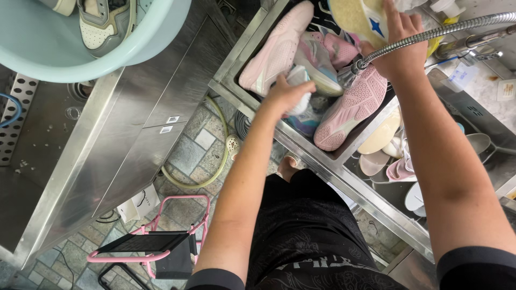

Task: The person washes multiple pairs of shoes in a sink, rinses them with a handheld sprayer, and then uses a pressure washer to clean the shoes and insoles on a metal grate. The person handles pink sneakers, grey sneakers, and flip-flops, moving them between a basin, the sink, and the grate.

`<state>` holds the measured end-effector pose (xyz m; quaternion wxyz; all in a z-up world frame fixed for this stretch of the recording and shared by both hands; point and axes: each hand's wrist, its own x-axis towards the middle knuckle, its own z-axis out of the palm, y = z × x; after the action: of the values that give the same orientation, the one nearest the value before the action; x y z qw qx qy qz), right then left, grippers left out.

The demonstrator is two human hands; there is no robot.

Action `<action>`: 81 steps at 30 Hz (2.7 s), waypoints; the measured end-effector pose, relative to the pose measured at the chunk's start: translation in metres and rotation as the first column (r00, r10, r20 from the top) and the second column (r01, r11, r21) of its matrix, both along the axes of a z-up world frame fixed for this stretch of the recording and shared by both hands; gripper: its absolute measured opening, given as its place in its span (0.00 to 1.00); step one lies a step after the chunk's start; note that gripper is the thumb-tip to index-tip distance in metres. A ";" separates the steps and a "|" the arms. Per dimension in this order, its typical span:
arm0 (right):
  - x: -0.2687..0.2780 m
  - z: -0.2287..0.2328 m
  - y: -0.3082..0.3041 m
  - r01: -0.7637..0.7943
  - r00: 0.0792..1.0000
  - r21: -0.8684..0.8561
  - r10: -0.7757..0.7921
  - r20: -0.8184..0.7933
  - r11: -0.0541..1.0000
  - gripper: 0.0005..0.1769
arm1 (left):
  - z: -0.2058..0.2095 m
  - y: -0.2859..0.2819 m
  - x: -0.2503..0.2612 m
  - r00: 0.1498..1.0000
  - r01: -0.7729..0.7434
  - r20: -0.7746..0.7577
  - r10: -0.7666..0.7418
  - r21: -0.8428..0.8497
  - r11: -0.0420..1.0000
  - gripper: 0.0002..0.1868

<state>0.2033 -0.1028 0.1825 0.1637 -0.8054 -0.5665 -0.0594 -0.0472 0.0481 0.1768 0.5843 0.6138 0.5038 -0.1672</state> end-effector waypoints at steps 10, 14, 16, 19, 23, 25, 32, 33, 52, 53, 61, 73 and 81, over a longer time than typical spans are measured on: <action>-0.014 -0.007 -0.041 0.124 0.988 -0.114 -0.112 0.105 0.986 0.41 | 0.116 0.058 -0.071 0.956 0.036 0.294 0.009 -0.146 0.989 0.42; -0.036 -0.007 -0.041 0.094 0.979 -0.052 -0.083 0.185 0.994 0.39 | 0.127 0.066 -0.101 0.814 0.094 0.578 -0.065 -0.021 0.995 0.41; -0.057 -0.004 -0.046 0.198 0.966 0.032 -0.200 0.165 0.980 0.36 | 0.130 0.063 -0.113 0.756 0.048 0.627 -0.190 0.236 0.970 0.42; -0.118 -0.012 -0.061 0.388 0.922 0.141 -0.386 -0.039 0.911 0.28 | 0.134 0.052 -0.124 0.685 -0.079 0.659 -0.309 0.490 0.868 0.43; -0.198 -0.040 -0.042 0.324 0.848 0.026 -0.278 -0.452 0.946 0.26 | 0.152 0.050 -0.134 0.709 -0.124 0.579 -0.403 0.664 0.737 0.44; -0.206 -0.059 -0.028 0.188 0.823 -0.200 -0.265 -0.503 0.962 0.38 | 0.157 0.056 -0.136 0.718 -0.099 0.494 -0.490 0.769 0.631 0.45; -0.174 -0.172 0.016 0.073 0.859 -0.784 -0.438 -0.264 0.616 0.67 | 0.143 0.085 -0.148 0.556 -0.172 0.793 -0.248 0.402 0.900 0.39; -0.171 -0.185 0.016 0.049 0.843 -0.801 -0.454 -0.287 0.597 0.70 | 0.142 0.091 -0.154 0.537 -0.167 0.841 -0.074 0.192 0.967 0.40; -0.169 -0.143 -0.006 0.328 0.252 -0.034 -0.122 -0.960 0.944 0.39 | 0.091 0.296 -0.181 0.602 -0.535 0.782 -0.162 0.546 0.645 0.43; -0.166 -0.149 -0.013 0.384 0.220 0.051 -0.038 -0.975 0.922 0.32 | 0.083 0.296 -0.179 0.656 -0.510 0.707 -0.264 0.673 0.535 0.45; -0.135 -0.113 -0.027 0.659 -0.153 0.154 0.332 -0.931 0.736 0.16 | 0.096 0.293 -0.164 0.837 -0.173 0.338 -0.430 0.910 0.377 0.37; -0.151 0.009 0.064 0.817 -0.444 0.035 0.667 -0.598 0.575 0.32 | 0.124 0.238 -0.151 0.755 -0.347 0.541 -0.371 0.809 0.475 0.17; -0.177 0.044 0.095 0.810 -0.491 0.013 0.690 -0.531 0.586 0.24 | 0.157 0.065 -0.109 0.415 -0.208 0.648 -0.639 0.751 0.627 0.53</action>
<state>0.0261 -0.0082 0.2261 0.8714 -0.2477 0.1218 0.4054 -0.1561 0.1131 0.3336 0.4187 0.8502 0.0448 0.3161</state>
